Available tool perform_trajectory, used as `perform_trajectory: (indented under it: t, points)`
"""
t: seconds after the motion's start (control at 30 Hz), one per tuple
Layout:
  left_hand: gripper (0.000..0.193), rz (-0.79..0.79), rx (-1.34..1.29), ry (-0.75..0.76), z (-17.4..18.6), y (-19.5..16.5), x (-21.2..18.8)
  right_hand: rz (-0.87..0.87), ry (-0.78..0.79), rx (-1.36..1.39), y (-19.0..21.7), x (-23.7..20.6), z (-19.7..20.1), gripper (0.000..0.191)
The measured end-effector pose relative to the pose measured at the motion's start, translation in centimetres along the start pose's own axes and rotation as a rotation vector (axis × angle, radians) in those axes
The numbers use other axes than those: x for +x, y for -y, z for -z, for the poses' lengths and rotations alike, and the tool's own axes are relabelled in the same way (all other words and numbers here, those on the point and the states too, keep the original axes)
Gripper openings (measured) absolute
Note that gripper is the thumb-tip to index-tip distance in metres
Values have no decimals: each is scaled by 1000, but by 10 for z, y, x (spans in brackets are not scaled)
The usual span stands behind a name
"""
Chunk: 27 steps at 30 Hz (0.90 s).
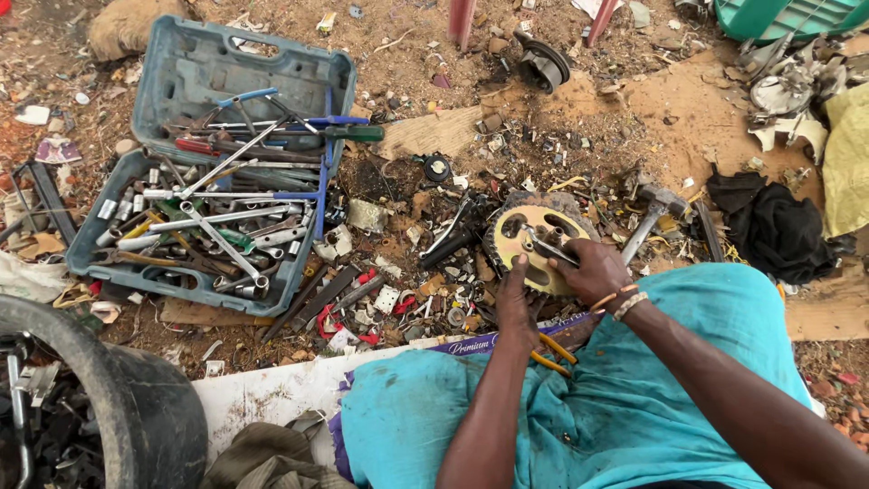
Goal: The person sits on the ground and uses a wrench to loosen and tighten bolts on a yellow sprocket gear placed on the ground in front of them. They reposition the sprocket, swap wrenches, and work the bolts one at a time.
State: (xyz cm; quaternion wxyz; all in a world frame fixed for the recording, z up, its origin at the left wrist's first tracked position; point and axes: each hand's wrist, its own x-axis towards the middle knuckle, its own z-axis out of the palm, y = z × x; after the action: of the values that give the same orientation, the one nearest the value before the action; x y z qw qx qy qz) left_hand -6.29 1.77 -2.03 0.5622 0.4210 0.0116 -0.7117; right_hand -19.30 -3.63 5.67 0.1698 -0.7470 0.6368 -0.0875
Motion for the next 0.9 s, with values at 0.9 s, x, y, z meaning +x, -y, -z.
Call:
perform_trajectory:
  t: [0.9]
  points:
    - [92,-14,72,-45,4,7,-3,-555,334,1371,4,-86,4,28]
